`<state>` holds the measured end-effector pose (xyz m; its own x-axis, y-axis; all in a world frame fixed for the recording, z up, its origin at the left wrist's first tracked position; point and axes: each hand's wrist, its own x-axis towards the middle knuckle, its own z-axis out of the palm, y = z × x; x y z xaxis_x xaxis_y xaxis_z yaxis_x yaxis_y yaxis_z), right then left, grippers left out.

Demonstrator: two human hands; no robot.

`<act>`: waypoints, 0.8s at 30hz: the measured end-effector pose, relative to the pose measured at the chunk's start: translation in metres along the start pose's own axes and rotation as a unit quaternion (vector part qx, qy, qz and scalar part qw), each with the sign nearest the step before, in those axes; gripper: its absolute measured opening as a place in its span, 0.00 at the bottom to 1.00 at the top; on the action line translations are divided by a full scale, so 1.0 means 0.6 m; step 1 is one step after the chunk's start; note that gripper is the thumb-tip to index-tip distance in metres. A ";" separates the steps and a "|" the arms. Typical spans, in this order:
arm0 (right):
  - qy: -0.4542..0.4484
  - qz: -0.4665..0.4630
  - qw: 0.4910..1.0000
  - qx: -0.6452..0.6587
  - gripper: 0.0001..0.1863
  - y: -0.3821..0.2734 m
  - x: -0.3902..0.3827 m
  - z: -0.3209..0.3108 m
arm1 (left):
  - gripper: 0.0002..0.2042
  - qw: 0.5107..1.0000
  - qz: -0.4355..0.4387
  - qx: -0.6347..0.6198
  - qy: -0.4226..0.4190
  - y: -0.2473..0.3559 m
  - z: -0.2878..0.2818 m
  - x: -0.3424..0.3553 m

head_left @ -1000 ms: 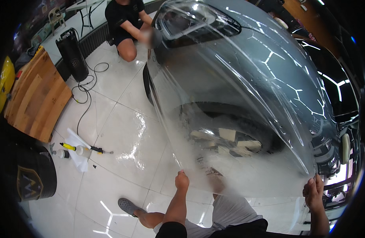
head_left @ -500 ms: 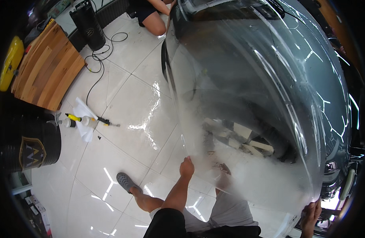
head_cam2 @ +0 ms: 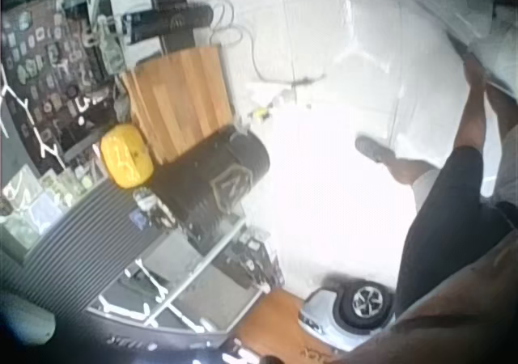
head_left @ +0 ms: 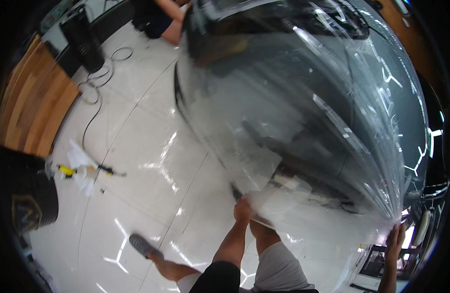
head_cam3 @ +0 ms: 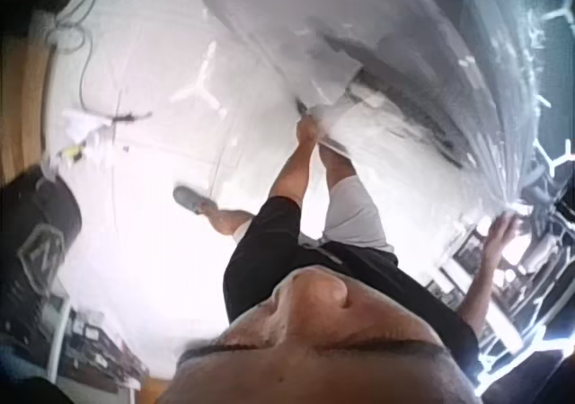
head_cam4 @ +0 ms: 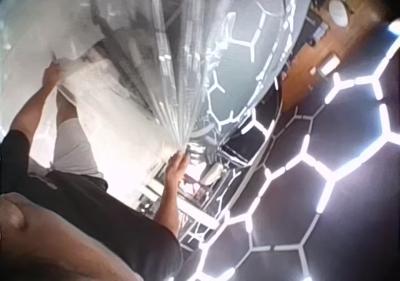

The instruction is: The person applies a transparent protective film to the front bumper and grille of a grey car. They use a spray bottle to wet the surface and a squeegee to smooth the film, while a coworker assists by holding the film and spraying the area.

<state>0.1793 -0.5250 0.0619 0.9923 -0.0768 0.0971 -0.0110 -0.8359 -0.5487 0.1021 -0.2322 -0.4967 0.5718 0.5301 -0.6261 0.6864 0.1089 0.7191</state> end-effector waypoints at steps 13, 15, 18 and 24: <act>0.072 -0.064 0.992 -0.080 0.14 -0.022 0.065 0.099 | 0.20 0.997 0.039 0.060 -0.013 0.027 0.013 0.038; 0.044 -0.022 0.998 -0.044 0.14 -0.046 0.051 0.097 | 0.18 0.998 0.045 0.045 -0.007 0.013 0.019 0.050; 0.057 -0.028 0.998 -0.021 0.14 -0.043 0.050 0.096 | 0.18 0.999 -0.009 0.042 -0.029 0.013 0.015 0.063; 0.080 -0.037 0.993 -0.082 0.16 0.065 0.079 0.052 | 0.18 0.994 -0.086 0.031 -0.056 0.008 0.008 0.050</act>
<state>0.2298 -0.5443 0.0196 0.9591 -0.0866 0.2694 0.0275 -0.9190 -0.3934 0.1245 -0.2199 -0.5133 0.4865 0.4114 -0.7707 0.8034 0.1358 0.5797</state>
